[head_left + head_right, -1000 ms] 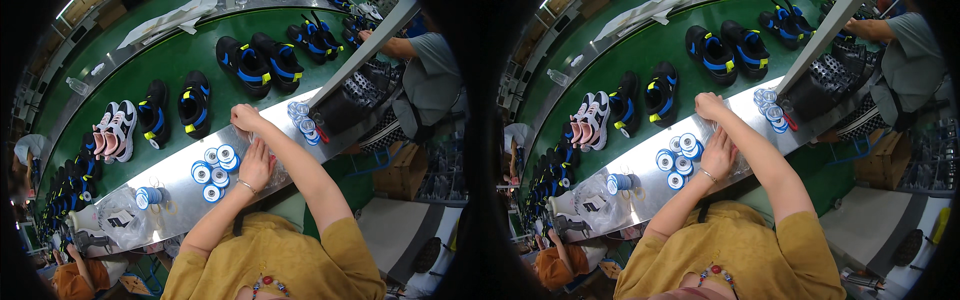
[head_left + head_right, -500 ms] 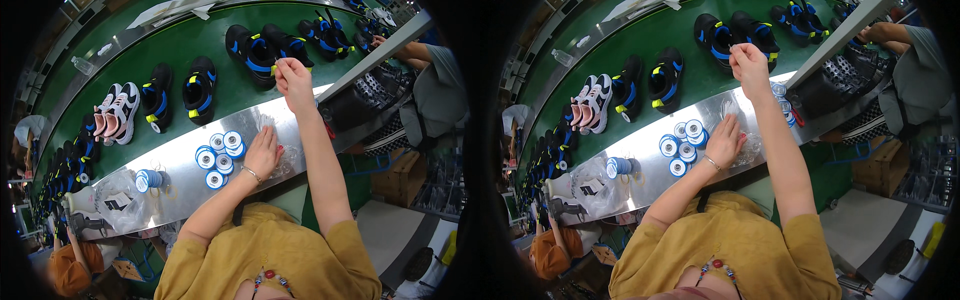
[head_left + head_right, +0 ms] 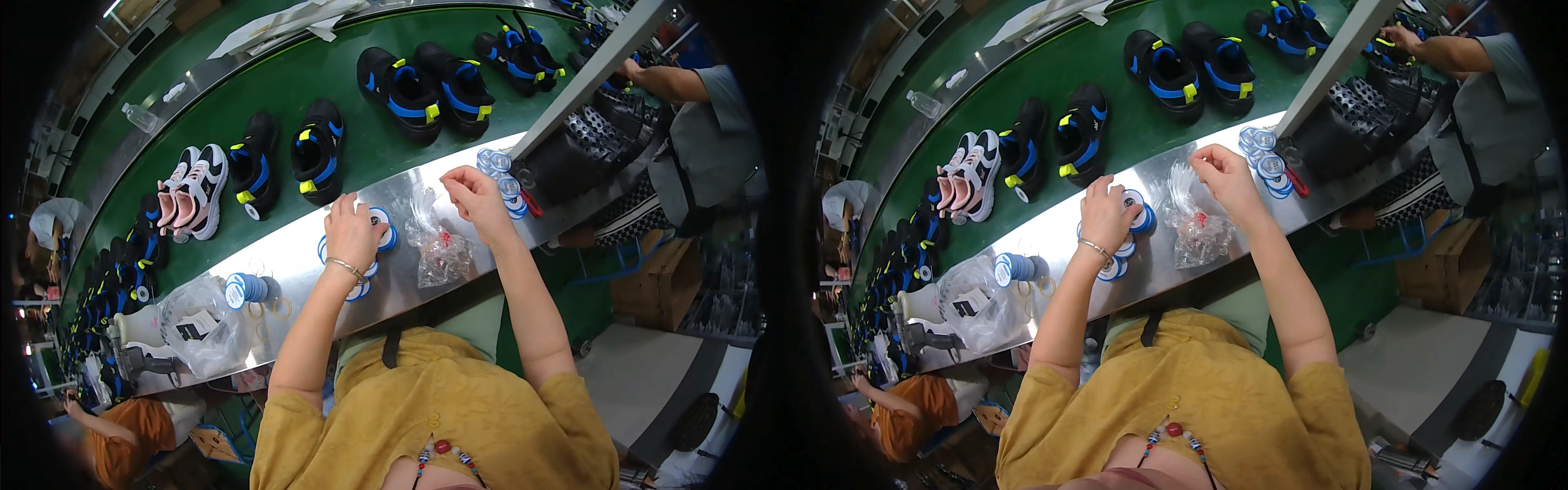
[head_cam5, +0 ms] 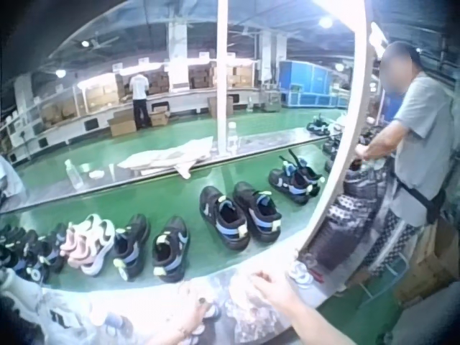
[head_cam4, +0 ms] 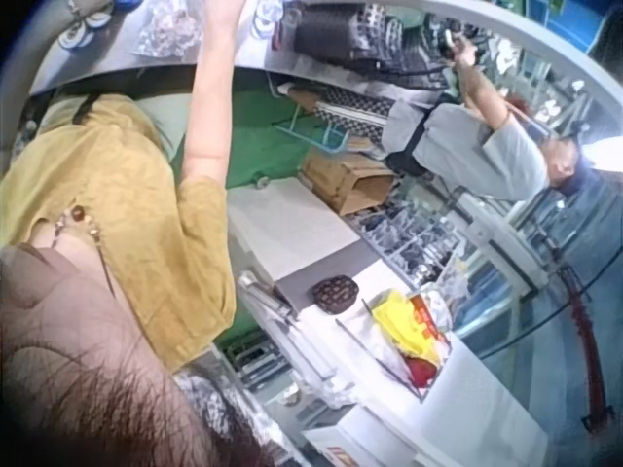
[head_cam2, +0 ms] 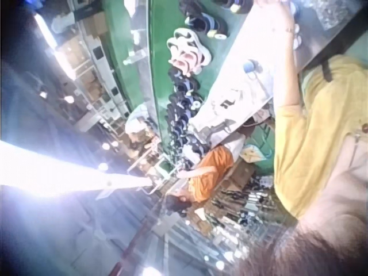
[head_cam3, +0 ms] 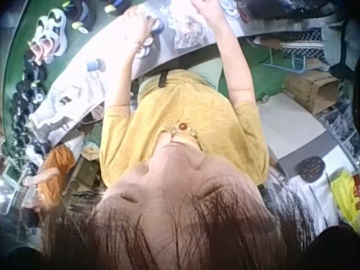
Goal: The person attaches small circular labels to the tongue of black and blue sneakers on a moving conveyor belt. They pick up each label, place it on the shoe, and smooth it down before the next pair arrives.
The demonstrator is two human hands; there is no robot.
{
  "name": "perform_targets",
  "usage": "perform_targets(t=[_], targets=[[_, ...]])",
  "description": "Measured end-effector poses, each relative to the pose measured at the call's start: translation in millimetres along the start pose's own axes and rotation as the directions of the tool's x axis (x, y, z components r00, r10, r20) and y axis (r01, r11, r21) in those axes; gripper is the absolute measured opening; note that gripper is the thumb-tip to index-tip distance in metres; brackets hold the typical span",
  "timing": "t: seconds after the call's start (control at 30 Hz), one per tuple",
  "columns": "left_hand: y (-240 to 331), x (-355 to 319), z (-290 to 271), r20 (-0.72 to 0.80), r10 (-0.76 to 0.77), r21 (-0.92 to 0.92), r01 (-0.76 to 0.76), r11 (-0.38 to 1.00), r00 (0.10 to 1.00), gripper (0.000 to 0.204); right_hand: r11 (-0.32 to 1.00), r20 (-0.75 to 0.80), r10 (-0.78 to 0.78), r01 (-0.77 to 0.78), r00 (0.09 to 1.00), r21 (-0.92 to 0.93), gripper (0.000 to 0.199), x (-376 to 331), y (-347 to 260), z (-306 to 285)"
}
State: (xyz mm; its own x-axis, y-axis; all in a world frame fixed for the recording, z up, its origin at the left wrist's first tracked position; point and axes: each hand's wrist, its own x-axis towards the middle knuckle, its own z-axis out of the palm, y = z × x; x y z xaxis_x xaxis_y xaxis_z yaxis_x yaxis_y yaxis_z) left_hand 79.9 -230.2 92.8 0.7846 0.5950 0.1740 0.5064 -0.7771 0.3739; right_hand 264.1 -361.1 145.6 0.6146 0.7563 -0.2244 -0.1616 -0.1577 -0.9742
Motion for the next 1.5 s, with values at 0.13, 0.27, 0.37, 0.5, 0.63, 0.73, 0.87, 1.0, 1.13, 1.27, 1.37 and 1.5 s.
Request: perform_targets(t=[0.13,0.27,0.37,0.5,0.63,0.73,0.87,1.0,1.13,1.27,1.37,1.5], targets=[[6.0,-3.2,-4.2,0.020,-0.095,-0.174,0.097,0.980,0.995,0.035,0.992,0.063,-0.029,0.037,0.998,-0.122,0.009,-10.4,-0.9,-5.3],[11.6,-1.8,-10.6,0.061,-0.210,-0.518,0.211,0.829,0.976,0.019,0.980,0.101,-0.039,0.057,0.994,-0.190,0.010,-16.9,26.9,5.3],[14.3,-2.4,-11.7,0.119,-0.295,-0.761,0.278,0.586,0.948,0.013,0.935,0.096,-0.173,0.194,0.980,-0.297,0.014,-24.1,23.1,29.5],[23.6,-3.3,-17.9,0.149,-0.320,-0.898,0.263,0.352,0.936,0.013,0.912,0.103,-0.263,0.283,0.959,-0.298,0.010,-26.5,7.9,51.8],[24.4,-2.9,-9.4,0.086,-0.310,-0.926,0.190,0.325,0.947,0.012,0.843,0.099,-0.359,0.368,0.928,-0.392,0.010,-19.3,9.3,56.1],[25.6,-2.4,-6.0,0.021,-0.298,-0.898,0.149,0.414,0.954,0.013,0.821,0.082,-0.357,0.355,0.930,-0.447,0.011,-19.3,4.6,56.2],[42.0,1.4,-21.8,-0.079,-0.252,-0.789,0.094,0.608,0.965,0.011,0.765,0.079,-0.425,0.405,0.902,-0.501,0.009,-18.4,8.6,56.2],[43.7,1.4,-24.5,-0.094,-0.173,-0.754,0.043,0.655,0.980,0.011,0.876,0.159,-0.346,0.379,0.925,-0.298,0.008,-17.2,5.3,52.5],[36.1,4.8,-28.3,0.270,-0.194,-0.930,0.308,0.202,0.943,0.014,0.908,0.258,-0.312,0.367,0.914,-0.201,0.008,-11.1,11.1,36.1],[37.4,16.0,-29.1,0.381,-0.179,-0.910,0.402,0.099,0.907,0.020,0.827,0.316,-0.419,0.501,0.851,-0.254,0.009,-12.4,11.1,28.2],[36.8,22.8,-24.5,0.363,-0.137,-0.912,0.381,0.153,0.922,0.021,0.864,0.369,-0.320,0.428,0.873,-0.264,0.010,-7.5,6.6,20.5],[40.6,41.7,-27.5,0.289,-0.098,-0.837,0.301,0.457,0.952,0.023,0.880,0.364,-0.218,0.344,0.905,-0.328,0.010,7.3,3.0,4.2]])
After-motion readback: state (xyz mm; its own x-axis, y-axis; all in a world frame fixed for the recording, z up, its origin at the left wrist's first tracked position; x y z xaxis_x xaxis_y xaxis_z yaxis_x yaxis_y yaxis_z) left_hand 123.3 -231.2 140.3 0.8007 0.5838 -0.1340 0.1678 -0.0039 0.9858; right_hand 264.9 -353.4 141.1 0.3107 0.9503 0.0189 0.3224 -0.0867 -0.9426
